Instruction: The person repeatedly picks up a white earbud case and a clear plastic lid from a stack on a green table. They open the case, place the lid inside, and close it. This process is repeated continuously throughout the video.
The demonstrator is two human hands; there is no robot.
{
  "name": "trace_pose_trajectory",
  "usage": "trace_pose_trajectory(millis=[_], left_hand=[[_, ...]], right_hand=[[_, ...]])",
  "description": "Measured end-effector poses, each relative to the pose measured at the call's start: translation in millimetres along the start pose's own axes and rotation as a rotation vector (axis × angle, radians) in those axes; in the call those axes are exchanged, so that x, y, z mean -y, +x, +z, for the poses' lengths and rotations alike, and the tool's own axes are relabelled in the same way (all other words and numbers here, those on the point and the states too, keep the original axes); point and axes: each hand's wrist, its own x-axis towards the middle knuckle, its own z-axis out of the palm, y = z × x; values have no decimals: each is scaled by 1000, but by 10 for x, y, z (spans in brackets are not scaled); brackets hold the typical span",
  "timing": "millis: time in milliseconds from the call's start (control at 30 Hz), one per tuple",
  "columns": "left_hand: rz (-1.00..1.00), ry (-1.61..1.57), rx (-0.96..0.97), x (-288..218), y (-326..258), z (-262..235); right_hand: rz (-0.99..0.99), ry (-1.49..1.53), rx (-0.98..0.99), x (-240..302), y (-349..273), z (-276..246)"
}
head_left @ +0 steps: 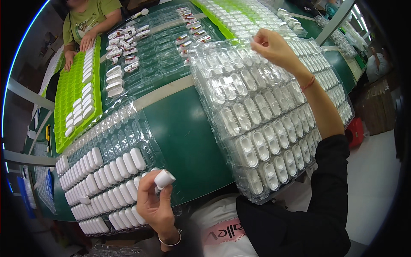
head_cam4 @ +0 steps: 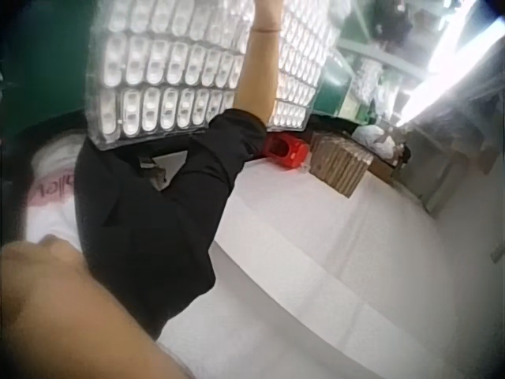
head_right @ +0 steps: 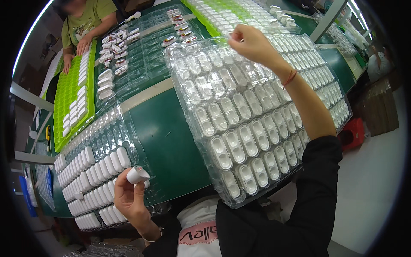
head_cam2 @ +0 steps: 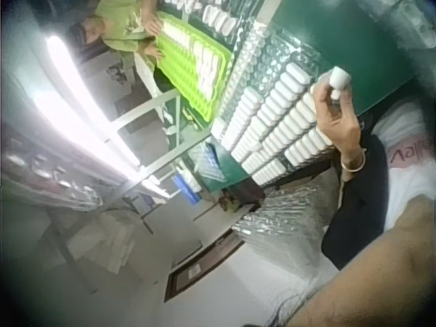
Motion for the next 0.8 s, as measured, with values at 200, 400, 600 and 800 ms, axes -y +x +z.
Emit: trace_pose_trajectory(millis=[200,400,600,800], left_hand=[[-130,-312,74,73,42,214],[-117,-425,58,118,64,255],[-175,-470,54,218,67,215],[-201,-476,85,277,95,214]], right_hand=[[90,875,502,1300,-567,579],[122,897,641,1726,-1049,803],[-74,775,608,1705,-1105,938],[-90,789,588,1661,-1112,954]])
